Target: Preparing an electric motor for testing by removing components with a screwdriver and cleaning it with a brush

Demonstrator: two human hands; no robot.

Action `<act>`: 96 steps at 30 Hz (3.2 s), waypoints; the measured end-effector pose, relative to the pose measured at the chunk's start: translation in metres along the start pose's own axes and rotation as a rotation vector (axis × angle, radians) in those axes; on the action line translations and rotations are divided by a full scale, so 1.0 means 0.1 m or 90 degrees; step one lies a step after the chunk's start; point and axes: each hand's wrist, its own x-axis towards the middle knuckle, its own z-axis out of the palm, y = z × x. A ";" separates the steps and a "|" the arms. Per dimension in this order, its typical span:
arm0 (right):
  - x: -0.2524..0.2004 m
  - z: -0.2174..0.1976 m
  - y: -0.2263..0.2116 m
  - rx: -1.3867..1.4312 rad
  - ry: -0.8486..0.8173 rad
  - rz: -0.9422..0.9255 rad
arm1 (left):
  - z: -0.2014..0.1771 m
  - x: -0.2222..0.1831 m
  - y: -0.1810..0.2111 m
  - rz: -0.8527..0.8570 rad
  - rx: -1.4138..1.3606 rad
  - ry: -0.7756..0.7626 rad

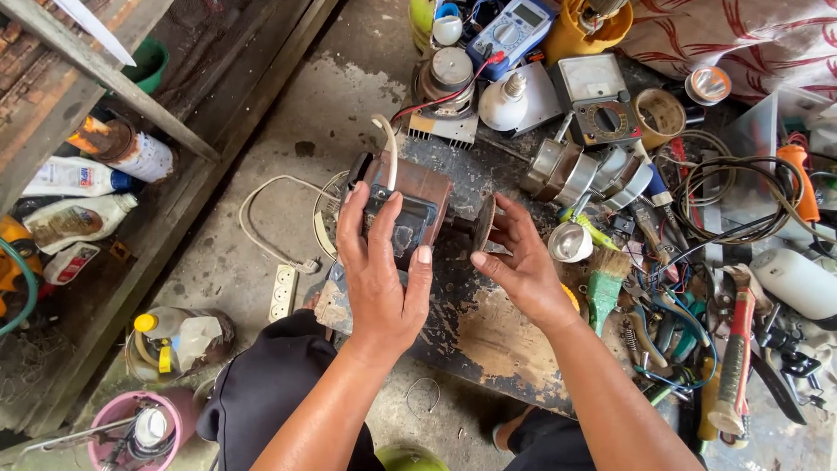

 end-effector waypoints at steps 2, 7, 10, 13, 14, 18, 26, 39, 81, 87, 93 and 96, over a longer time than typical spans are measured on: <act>0.00 0.00 0.03 0.008 0.001 0.011 | -0.01 0.00 0.01 0.000 -0.002 -0.002; -0.03 0.02 -0.04 0.021 -0.001 0.047 | -0.02 0.00 0.01 -0.009 -0.009 -0.014; -0.03 0.11 -0.13 -0.021 -0.029 -0.144 | -0.04 0.01 0.02 -0.008 -0.007 -0.019; 0.01 0.12 -0.20 0.009 -0.010 -0.127 | -0.06 0.02 0.03 -0.006 -0.006 -0.016; 0.02 0.10 -0.14 0.010 -0.012 -0.129 | -0.06 0.02 0.03 -0.004 -0.005 -0.014; 0.02 0.09 -0.08 0.080 -0.020 -0.086 | -0.08 0.03 0.02 -0.004 0.002 -0.028; 0.00 0.03 -0.15 0.009 -0.007 -0.107 | -0.11 0.03 0.02 -0.007 -0.006 -0.040; -0.01 0.05 0.10 0.005 -0.029 -0.079 | -0.25 0.04 -0.05 0.011 -0.018 -0.071; -0.07 0.05 0.00 -0.031 -0.028 -0.022 | -0.24 0.10 -0.03 0.045 0.024 -0.074; -0.17 0.06 -0.17 -0.078 -0.007 -0.024 | -0.16 0.09 0.01 0.044 0.043 -0.057; -0.31 -0.01 -0.05 -0.178 0.008 0.003 | -0.03 0.02 -0.02 0.043 0.044 -0.005; -0.35 -0.02 -0.14 -0.255 -0.040 0.032 | -0.01 0.04 0.16 0.050 0.049 0.003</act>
